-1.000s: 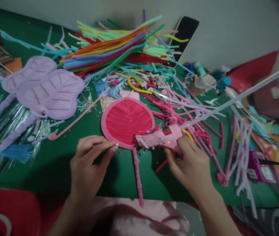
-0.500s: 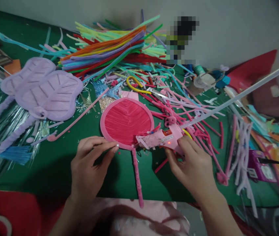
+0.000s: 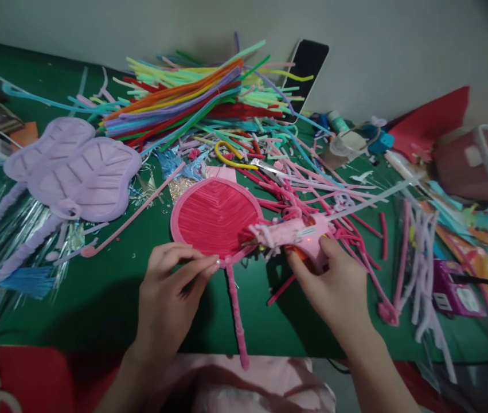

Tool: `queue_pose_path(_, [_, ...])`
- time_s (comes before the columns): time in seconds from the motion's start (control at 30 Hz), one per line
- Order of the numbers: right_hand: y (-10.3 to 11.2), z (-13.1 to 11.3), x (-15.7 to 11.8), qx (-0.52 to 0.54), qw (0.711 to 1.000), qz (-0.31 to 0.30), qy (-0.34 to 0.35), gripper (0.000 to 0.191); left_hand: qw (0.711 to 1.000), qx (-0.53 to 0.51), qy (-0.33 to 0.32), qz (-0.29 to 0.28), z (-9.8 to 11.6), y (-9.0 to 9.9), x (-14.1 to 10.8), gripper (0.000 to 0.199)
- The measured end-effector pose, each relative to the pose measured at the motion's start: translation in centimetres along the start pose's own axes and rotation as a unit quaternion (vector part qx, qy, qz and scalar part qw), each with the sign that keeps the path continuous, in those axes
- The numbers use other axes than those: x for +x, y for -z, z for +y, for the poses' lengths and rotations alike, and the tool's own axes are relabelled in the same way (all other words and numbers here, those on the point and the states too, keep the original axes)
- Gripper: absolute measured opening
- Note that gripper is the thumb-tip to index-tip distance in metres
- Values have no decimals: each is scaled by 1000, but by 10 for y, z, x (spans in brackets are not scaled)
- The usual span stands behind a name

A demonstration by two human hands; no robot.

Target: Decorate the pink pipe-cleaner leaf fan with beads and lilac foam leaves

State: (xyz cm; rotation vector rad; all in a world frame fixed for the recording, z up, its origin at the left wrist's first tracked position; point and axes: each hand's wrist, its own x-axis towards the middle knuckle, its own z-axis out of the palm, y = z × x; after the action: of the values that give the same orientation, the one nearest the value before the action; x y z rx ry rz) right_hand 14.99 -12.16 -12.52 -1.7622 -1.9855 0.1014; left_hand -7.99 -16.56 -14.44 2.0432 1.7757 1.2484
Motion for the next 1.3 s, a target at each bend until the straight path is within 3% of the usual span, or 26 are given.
queue_pose_path(0.1, [2, 7, 4, 17, 997, -17, -79, 39, 999, 28, -21, -19, 5, -7, 4, 10])
queue_pose_path(0.27, [1, 15, 7, 24, 992, -25, -119, 37, 997, 61, -30, -30, 8, -13, 5, 11])
queue_pose_path(0.57, [-3, 18, 8, 45, 990, -42, -125, 38, 993, 99, -39, -43, 8, -16, 6, 12])
queue_pose_path(0.8, [-2, 18, 9, 48, 989, -46, -130, 39, 993, 96, -54, -51, 8, -6, 1, 31])
queue_pose_path(0.93, [-2, 16, 10, 42, 990, -45, -131, 39, 989, 111, -64, -76, 9, -6, 1, 29])
queue_pose_path(1.1, [-2, 15, 10, 44, 989, -53, -134, 38, 992, 102, -2, -68, 14, -15, 5, 7])
queue_pose_path(1.3, [-2, 15, 11, 51, 989, -54, -130, 39, 992, 105, 15, -68, 17, -6, 14, 20])
